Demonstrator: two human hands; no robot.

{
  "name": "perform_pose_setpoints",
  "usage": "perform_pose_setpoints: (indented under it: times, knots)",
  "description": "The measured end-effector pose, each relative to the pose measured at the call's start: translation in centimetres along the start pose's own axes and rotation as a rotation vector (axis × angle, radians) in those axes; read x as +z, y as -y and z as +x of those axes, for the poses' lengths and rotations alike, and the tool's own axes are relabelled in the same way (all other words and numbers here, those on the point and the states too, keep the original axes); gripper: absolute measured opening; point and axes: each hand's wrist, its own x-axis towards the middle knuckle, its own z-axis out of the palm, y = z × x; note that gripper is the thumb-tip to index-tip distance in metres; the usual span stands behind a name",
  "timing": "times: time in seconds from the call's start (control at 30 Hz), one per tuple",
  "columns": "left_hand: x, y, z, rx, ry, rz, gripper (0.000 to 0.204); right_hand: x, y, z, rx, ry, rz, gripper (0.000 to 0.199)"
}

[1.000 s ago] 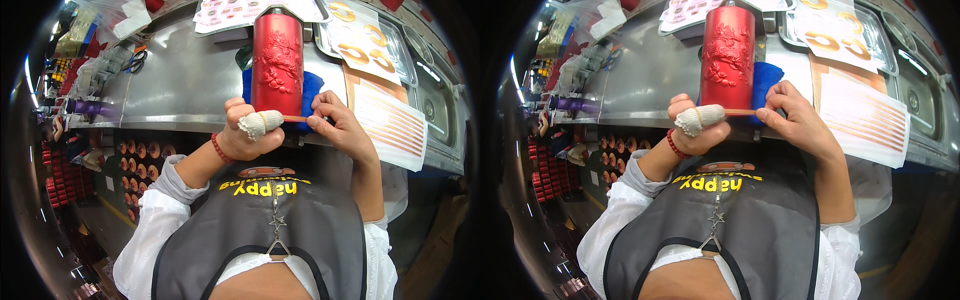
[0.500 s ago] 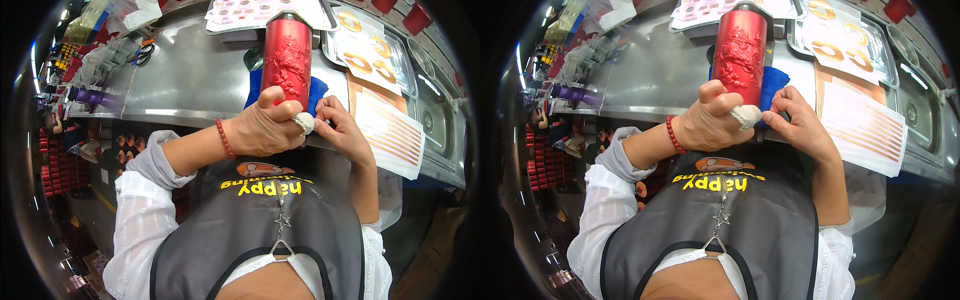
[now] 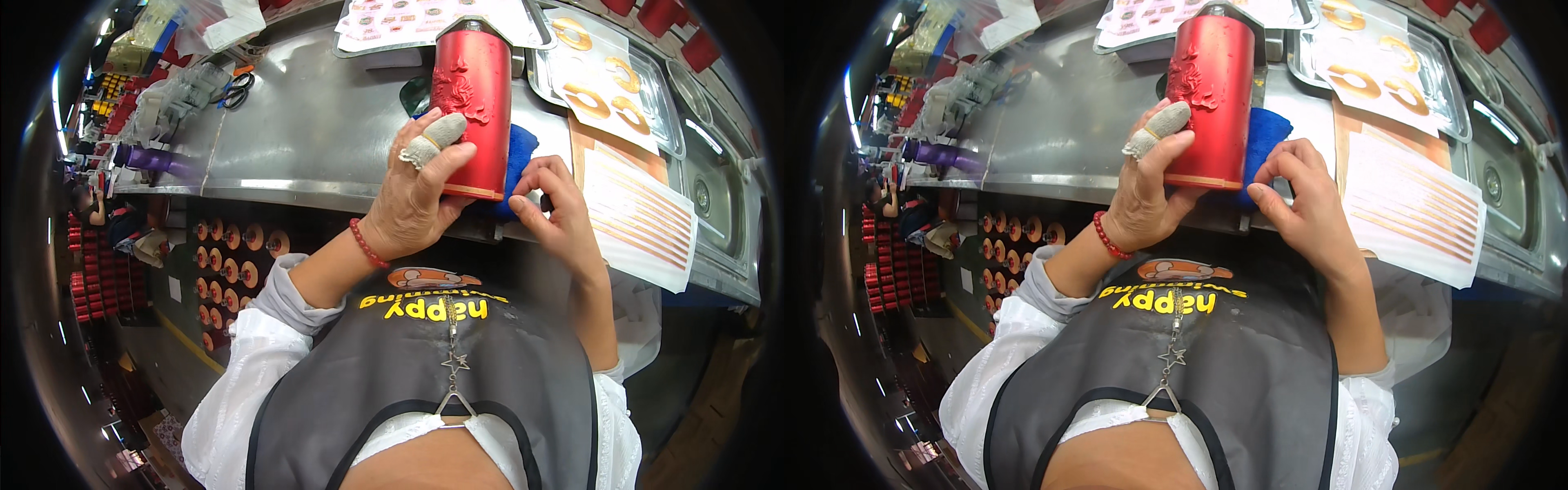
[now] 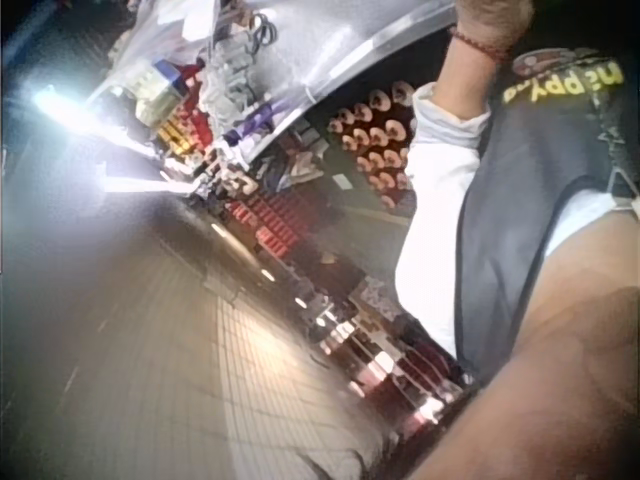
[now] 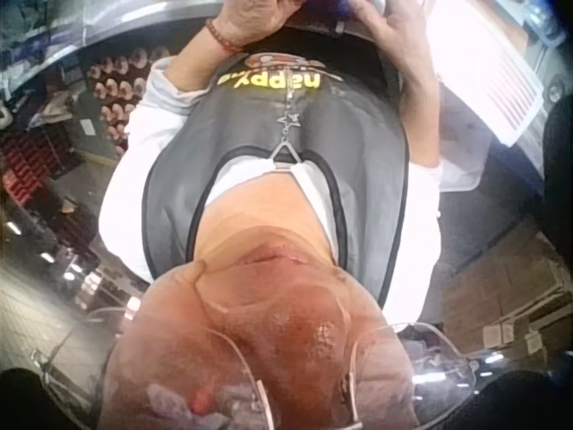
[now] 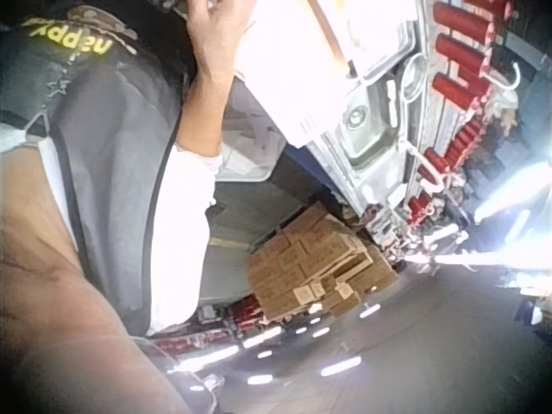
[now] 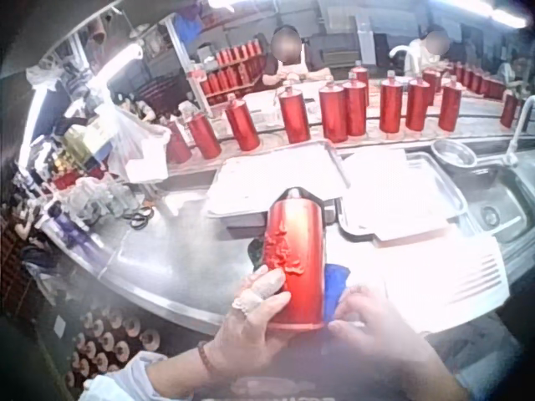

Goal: The person repeatedly picks red cylindrical containers from a tray, places a circular cardboard piece on the top opening, wipes the surface with a green cloth, applies a printed label to the side, smooths it with a small wooden stick, and returns the container to the tray. The process is repeated for multiple containers.

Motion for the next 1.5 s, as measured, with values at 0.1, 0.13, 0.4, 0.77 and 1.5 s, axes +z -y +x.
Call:
perform_pose_setpoints:
  times: [0.1,0.13,0.4,0.77,1.5]
  knots:
    - [0.4,0.1,-1.8,-0.150,-0.076,-0.173,0.065,0.6,1.4,-0.7,-0.127,-0.148,-0.087,0.026]
    - [0.3,0.1,-2.1,-0.185,-0.040,-0.210,0.065,1.0,1.4,-1.0,-0.187,-0.181,-0.122,0.031]
    - [-0.2,-0.8,-0.3,-0.451,-0.007,-0.499,0.070,3.6,0.5,-2.8,-0.342,-0.223,-0.236,0.053]
    - [0.2,-1.3,-0.2,-0.509,-0.068,-0.508,0.065,3.8,0.1,-2.6,-0.363,-0.228,-0.206,0.057]
    - [0.5,0.1,-1.9,-0.547,-0.079,-0.805,0.066,3.9,0.0,-2.6,-0.343,-0.207,-0.215,0.061]
